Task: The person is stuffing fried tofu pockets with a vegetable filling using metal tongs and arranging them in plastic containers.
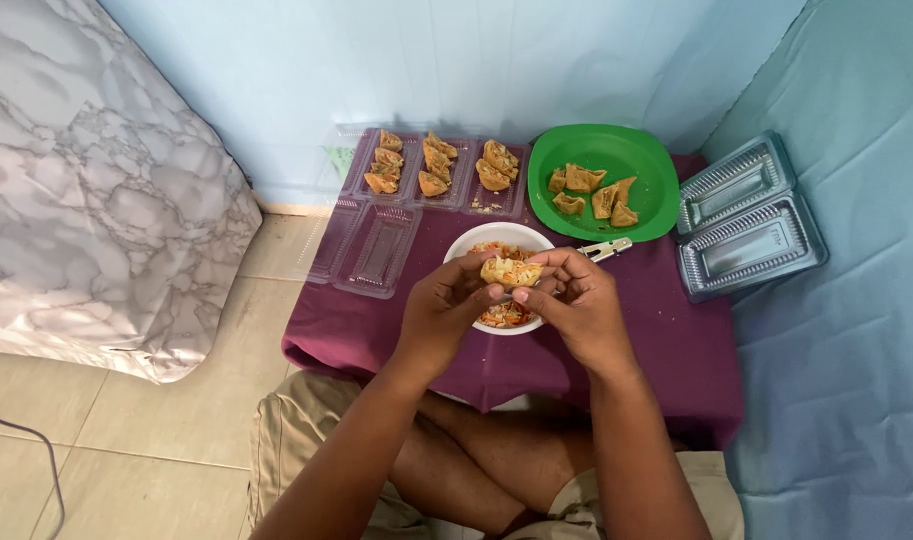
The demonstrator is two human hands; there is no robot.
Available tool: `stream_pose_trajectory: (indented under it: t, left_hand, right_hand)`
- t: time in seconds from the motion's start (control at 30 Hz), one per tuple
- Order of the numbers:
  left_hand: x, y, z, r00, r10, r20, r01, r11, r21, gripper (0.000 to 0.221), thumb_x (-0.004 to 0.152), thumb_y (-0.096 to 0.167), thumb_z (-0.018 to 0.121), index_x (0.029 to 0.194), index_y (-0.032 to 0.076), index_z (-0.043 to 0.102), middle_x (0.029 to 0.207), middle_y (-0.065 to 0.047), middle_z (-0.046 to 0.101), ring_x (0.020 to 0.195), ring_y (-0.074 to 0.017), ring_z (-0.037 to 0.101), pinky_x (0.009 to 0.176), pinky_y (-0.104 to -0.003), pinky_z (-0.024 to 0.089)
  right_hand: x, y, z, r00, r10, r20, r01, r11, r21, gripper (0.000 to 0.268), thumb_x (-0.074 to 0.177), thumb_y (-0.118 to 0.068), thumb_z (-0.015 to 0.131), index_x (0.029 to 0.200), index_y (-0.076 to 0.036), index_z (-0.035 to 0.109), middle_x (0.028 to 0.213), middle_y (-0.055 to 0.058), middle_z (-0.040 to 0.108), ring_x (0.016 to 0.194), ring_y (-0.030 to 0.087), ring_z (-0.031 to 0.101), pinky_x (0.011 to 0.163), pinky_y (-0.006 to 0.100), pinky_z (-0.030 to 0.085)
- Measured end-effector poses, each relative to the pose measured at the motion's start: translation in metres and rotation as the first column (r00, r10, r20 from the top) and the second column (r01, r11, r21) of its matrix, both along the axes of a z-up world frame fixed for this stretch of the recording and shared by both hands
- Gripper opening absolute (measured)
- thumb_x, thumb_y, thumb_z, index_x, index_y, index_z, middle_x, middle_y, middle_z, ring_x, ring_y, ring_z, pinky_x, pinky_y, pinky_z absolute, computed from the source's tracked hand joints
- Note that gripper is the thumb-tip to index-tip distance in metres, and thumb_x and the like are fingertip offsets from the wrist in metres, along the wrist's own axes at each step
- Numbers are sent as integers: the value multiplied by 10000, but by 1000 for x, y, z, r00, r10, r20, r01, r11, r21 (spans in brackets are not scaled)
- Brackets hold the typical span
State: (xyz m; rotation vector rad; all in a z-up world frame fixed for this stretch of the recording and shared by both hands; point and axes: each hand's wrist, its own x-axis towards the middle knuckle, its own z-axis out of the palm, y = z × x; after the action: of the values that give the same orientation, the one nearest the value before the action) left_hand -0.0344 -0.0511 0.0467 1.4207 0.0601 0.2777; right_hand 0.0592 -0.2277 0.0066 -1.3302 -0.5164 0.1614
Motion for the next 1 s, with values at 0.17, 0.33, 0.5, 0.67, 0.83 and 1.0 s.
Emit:
stream_pose_trajectory:
  t: [0.17, 0.33, 0.5, 0.67, 0.83, 1.0]
  left_hand:
    - [6, -4, -2, 999, 39, 5, -38, 995, -88, 407, 906, 67, 778, 1287, -9, 655, 1152, -233, 685, 1043, -288, 693, 925, -414, 573]
    - [8, -7, -5, 997, 75, 37, -68, 986, -150, 358, 895, -12, 758, 1231, -21, 634, 1271, -202, 652, 1061, -230, 707, 885, -330, 603]
    - [8, -5, -5, 996, 71, 56, -62, 986, -156, 332, 888, -41, 760, 1183, -32, 608, 1302, -182, 639, 1034, -187, 696, 873, -310, 613]
    - [9, -6, -10, 995, 87, 51, -79, 985, -152, 330, 887, -57, 756, 1173, -39, 593, 1306, -187, 624, 1030, -210, 695, 863, -332, 625]
    - [7, -9, -1, 991, 107, 86, -89, 979, -184, 326, 880, -66, 759, 1152, -16, 587, 1291, -172, 619, 1017, -216, 717, 847, -323, 635]
    - [5, -12, 1, 988, 121, 93, -97, 968, -231, 326, 870, -76, 760, 1131, -18, 572, 1279, -133, 614, 970, -154, 711, 830, -263, 638]
  right_hand:
    - [-19, 5, 39, 990, -99, 104, 111, 988, -111, 454, 809, -25, 860, 1217, 33, 670, 1006, 161, 733, 691, 125, 660, 541, 227, 514]
    - [-25, -1, 53, 932, -197, 305, 279, 927, -252, 514, 826, -113, 875, 1302, -47, 694, 1157, 163, 721, 877, 223, 676, 659, 294, 566]
    - [-34, 2, 78, 859, -63, 508, 257, 912, -320, 445, 866, -29, 784, 1302, -19, 693, 1210, 204, 692, 1059, 382, 678, 853, 466, 559]
    - [-36, 2, 83, 805, -3, 593, 278, 886, -372, 481, 850, -34, 794, 1320, -66, 696, 1238, 211, 684, 1125, 437, 657, 933, 540, 503]
    - [-39, 1, 84, 773, -26, 634, 326, 873, -363, 440, 880, -112, 806, 1309, -87, 714, 1248, 206, 684, 1117, 437, 656, 960, 546, 488]
    - [-46, 5, 86, 754, -4, 657, 349, 849, -396, 434, 884, -128, 807, 1308, -103, 720, 1244, 209, 685, 1136, 448, 649, 972, 564, 482]
